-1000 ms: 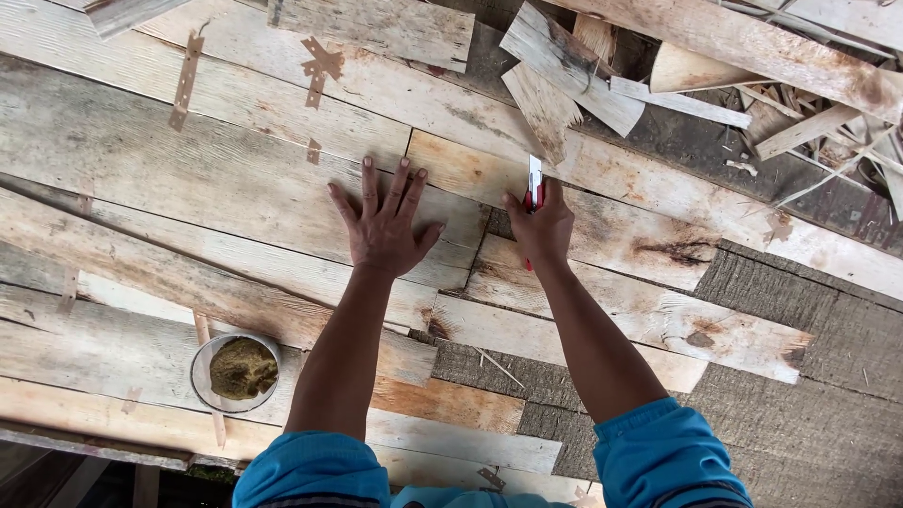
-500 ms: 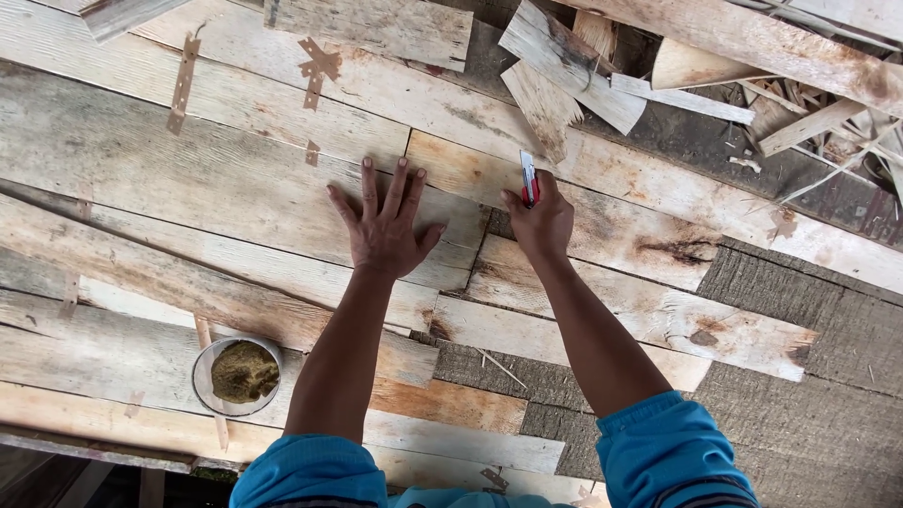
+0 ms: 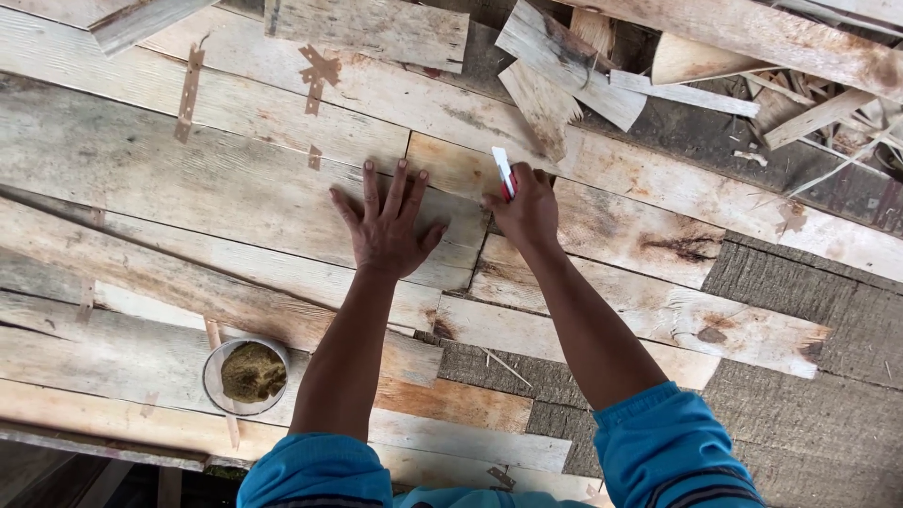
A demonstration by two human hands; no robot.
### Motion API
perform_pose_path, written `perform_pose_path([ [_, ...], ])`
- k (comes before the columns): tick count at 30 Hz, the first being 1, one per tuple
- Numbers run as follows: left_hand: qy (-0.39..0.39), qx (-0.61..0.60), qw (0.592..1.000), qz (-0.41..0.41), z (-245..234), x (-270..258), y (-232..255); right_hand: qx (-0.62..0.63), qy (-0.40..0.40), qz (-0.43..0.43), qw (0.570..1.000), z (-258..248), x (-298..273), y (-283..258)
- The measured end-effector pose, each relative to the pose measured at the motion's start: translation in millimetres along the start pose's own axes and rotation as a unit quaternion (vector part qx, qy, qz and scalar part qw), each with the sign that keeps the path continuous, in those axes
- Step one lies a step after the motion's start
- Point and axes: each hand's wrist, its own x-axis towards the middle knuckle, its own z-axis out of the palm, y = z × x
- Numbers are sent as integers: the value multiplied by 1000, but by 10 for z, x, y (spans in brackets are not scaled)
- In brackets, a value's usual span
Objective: Fitting and trimming thin wooden planks using a utility knife to create a flat surface
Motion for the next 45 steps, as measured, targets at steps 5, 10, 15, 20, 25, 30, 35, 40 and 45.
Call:
perform_pose_path([
  [5, -31, 1, 999, -9, -39, -11, 2, -54, -24, -98, 993, -200, -193, 42],
  [10, -34, 5, 999, 0, -69, -20, 9, -45, -1, -78, 996, -58, -113, 263],
  [15, 6, -3, 1000, 25, -31, -40, -21, -32, -21, -56, 998, -87, -71, 266],
  [20, 21, -26, 999, 16, 3, -3, -20, -21, -103, -111, 988, -409, 52, 37],
  [25, -58, -53, 996, -52, -101, 27, 23, -78, -170, -272, 944, -283, 99, -153],
  [30, -95, -26, 994, -43, -221, 58, 36, -222, -183, -392, 874, 32, 192, -157],
  [35, -92, -26, 995, -42, -229, 61, 50, -243, -194, -424, 850, 62, 293, -198],
  [40, -83, -32, 995, -40, -188, 58, 45, -272, -174, -450, 833, 149, 324, -167],
  [45, -55, -42, 997, -34, -206, 42, 53, -275, -185, -460, 824, 260, 399, -128],
])
